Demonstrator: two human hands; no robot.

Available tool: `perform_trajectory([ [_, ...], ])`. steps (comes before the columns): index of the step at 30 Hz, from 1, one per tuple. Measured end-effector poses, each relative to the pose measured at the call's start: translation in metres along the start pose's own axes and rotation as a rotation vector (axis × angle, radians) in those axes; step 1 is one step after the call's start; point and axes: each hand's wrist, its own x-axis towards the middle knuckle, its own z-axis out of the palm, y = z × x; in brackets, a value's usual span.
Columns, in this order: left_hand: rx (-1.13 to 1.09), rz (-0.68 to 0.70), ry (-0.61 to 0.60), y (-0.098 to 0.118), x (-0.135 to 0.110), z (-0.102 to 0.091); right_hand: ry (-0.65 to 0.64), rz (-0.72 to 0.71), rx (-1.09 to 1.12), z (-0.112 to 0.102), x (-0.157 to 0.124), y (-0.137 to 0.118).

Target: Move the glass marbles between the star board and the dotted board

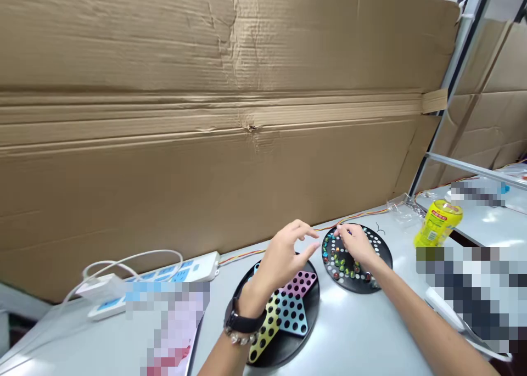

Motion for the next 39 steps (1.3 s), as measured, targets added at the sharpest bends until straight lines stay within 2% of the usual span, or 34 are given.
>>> perform_trajectory([
  [1,0.007,-0.005,0.006,-0.003,-0.001,-0.004,-0.018,-0.099,-0.349,-0.005,0.008,-0.001],
  [4,0.036,-0.016,0.014,-0.010,-0.002,-0.011,-0.056,-0.169,-0.788,-0.010,0.023,-0.001],
  [11,0.030,-0.026,0.025,-0.012,-0.004,-0.015,-0.126,-0.106,-1.152,0.002,0.024,0.008],
  [17,0.038,-0.032,0.023,-0.012,-0.005,-0.018,-0.140,-0.100,-1.285,0.001,0.026,0.005],
  [24,0.028,-0.040,0.015,-0.012,-0.005,-0.018,-0.102,-0.083,-1.266,-0.010,0.026,0.007],
  [30,0.029,-0.034,0.014,-0.013,-0.006,-0.017,-0.027,-0.087,-1.087,-0.013,0.026,0.008],
  [33,0.027,-0.042,0.013,-0.013,-0.006,-0.018,0.040,-0.132,-0.950,-0.010,0.024,0.002],
  [35,0.029,-0.043,0.015,-0.013,-0.006,-0.018,0.031,-0.148,-0.752,-0.003,0.019,-0.003],
  [38,0.032,-0.028,0.017,-0.013,-0.006,-0.017,-0.111,-0.091,-0.378,0.019,0.005,-0.006],
  [39,0.036,-0.027,0.019,-0.013,-0.006,-0.017,-0.163,-0.076,-0.315,0.027,-0.001,-0.006],
])
